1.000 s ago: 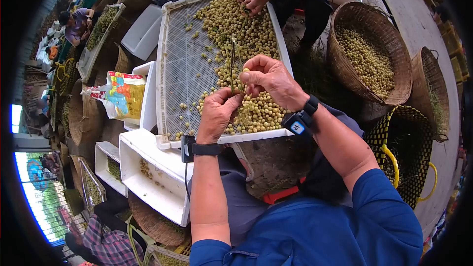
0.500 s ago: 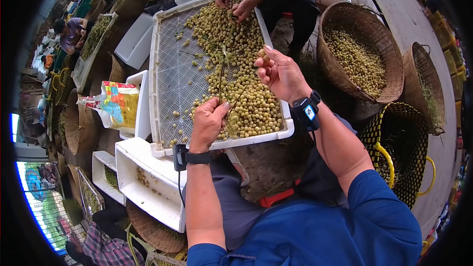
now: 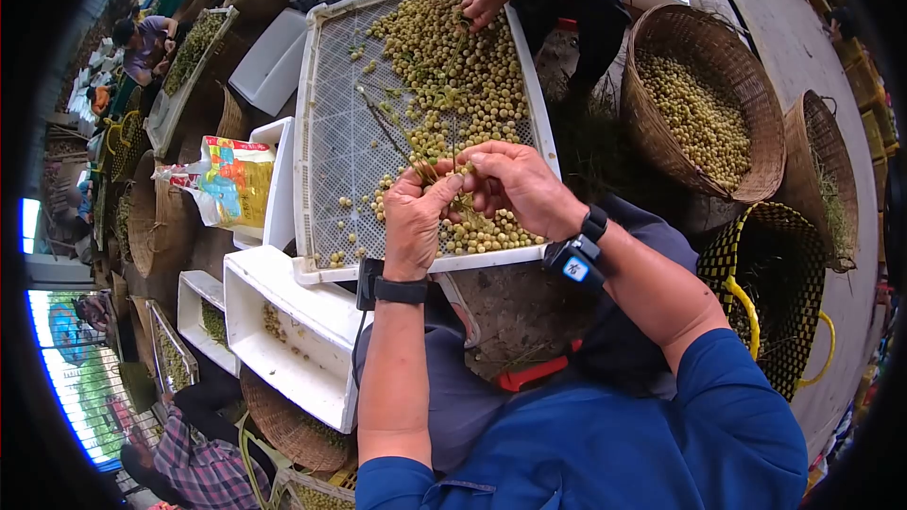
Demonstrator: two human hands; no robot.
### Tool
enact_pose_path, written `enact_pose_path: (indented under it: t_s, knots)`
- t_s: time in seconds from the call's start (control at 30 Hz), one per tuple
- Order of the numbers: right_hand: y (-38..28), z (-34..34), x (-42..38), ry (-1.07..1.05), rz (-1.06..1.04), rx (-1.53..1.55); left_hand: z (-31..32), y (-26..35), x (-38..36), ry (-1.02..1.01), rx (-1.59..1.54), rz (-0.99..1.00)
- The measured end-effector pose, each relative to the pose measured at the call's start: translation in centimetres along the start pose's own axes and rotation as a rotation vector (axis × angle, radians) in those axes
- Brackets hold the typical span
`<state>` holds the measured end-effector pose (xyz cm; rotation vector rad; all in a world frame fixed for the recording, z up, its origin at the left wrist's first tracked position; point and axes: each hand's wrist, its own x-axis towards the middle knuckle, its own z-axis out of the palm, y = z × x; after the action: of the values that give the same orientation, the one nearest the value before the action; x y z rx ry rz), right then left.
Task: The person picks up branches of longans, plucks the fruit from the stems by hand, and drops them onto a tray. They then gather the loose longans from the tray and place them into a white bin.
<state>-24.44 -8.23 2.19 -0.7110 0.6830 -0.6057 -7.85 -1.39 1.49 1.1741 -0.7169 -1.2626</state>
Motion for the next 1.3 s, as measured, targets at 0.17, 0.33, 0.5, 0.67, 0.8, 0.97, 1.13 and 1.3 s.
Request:
enact_pose_path:
  t_s: [0.17, 0.33, 0.5, 0.67, 0.8, 0.97, 1.13, 1.3]
  knots:
    - [1.1, 0.6, 0.3, 0.085, -0.125, -0.222, 0.3, -0.3, 0.0, 0.005, -0.027, -0.008]
    - [1.6, 1.0, 0.4, 0.122, -0.150, -0.262, 0.0, -0.9, 0.3, 0.043, -0.007, 0.021]
    - [2.0, 1.3, 0.4, 0.092, -0.087, -0.214, -0.1, -1.5, 0.3, 0.085, 0.054, 0.068]
    - [1.7, 0.6, 0.5, 0.119, -0.143, -0.193, 0.3, -1.3, 0.3, 0.116, 0.292, 0.105]
    - [0.8, 0.6, 0.3, 0.106, -0.110, -0.224, -0.1, -1.3, 0.6, 0.099, 0.213, 0.094]
    - [0.9, 0.3, 0.1, 0.025, -0.067, -0.330, 0.0, -1.3, 0.3, -0.006, 0.228, 0.079]
    - [0.9, -0.1, 0.5, 0.082, -0.073, -0.123, 0.3, -1.4, 0.3, 0.019, 0.255, 0.102]
    - [0.6, -1.8, 2.4, 0.429, -1.162, -1.392, -0.1, -1.1, 0.3, 0.032, 0.290, 0.040]
